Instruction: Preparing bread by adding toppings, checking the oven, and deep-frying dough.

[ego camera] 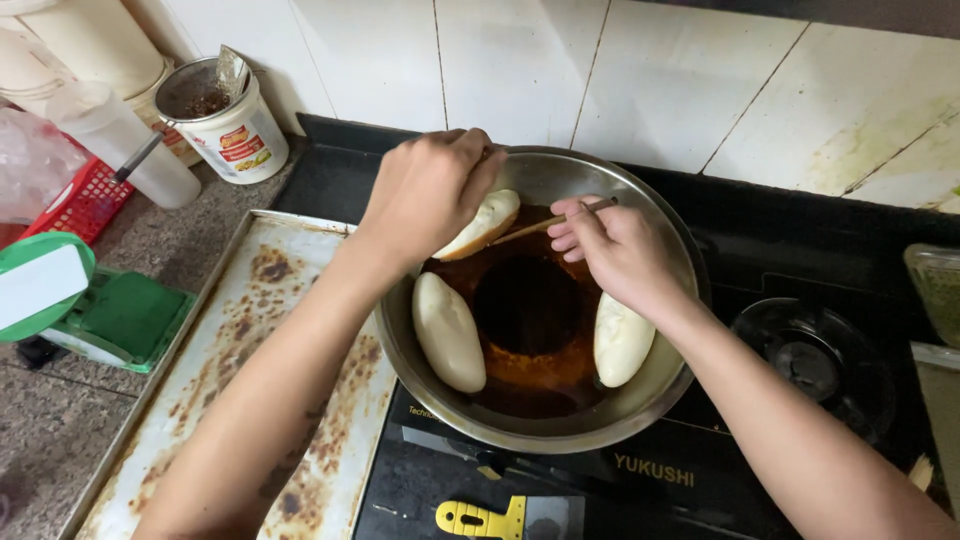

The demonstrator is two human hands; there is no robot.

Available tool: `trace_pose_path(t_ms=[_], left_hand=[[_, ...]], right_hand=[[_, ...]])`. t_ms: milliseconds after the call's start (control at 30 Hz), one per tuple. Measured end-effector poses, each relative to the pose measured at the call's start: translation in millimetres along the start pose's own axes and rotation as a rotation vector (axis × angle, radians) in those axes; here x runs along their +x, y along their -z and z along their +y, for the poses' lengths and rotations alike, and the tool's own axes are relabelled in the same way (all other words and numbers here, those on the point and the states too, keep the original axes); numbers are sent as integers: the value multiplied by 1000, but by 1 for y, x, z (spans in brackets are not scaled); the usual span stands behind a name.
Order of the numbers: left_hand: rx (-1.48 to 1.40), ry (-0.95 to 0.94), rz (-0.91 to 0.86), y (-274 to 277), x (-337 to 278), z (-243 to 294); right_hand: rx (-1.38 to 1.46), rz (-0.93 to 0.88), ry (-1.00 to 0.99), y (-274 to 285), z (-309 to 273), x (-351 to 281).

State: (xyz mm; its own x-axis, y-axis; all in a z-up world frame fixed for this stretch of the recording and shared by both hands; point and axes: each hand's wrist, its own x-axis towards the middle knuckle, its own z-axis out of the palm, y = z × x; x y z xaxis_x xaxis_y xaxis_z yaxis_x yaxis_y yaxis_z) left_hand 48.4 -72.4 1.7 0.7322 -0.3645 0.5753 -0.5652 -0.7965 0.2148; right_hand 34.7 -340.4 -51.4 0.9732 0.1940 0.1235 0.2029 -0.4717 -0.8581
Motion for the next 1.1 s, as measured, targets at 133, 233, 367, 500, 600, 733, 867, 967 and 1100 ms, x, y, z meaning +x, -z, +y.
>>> trace_pose_path(t_ms=[133, 233, 367, 500, 600, 733, 867, 967, 1100], left_hand=[[-43, 12, -19, -6, -1, 2], [-67, 33, -34, -7, -2, 6], [-49, 41, -31, -9, -2, -1], [-4, 66, 17, 2, -4, -13], [16, 60, 13, 3, -10, -11], [-37, 69, -1, 6, -15, -3], [-58, 69, 16, 6, -13, -1], [-31, 92, 7, 11, -13, -6], [43, 111, 1, 15, -16, -11]], right_hand=[[27, 21, 39, -7, 11, 3], [28, 25, 53, -9, 7, 3], [25, 21, 41, -7, 4, 1], [33, 14, 21, -4, 2, 0], [23, 16, 24, -5, 6, 2], [36, 21, 44, -9, 4, 2], [21, 33, 59, -10, 7, 3], [44, 21, 52, -9, 11, 4], [95, 18, 53, -9, 18, 5]])
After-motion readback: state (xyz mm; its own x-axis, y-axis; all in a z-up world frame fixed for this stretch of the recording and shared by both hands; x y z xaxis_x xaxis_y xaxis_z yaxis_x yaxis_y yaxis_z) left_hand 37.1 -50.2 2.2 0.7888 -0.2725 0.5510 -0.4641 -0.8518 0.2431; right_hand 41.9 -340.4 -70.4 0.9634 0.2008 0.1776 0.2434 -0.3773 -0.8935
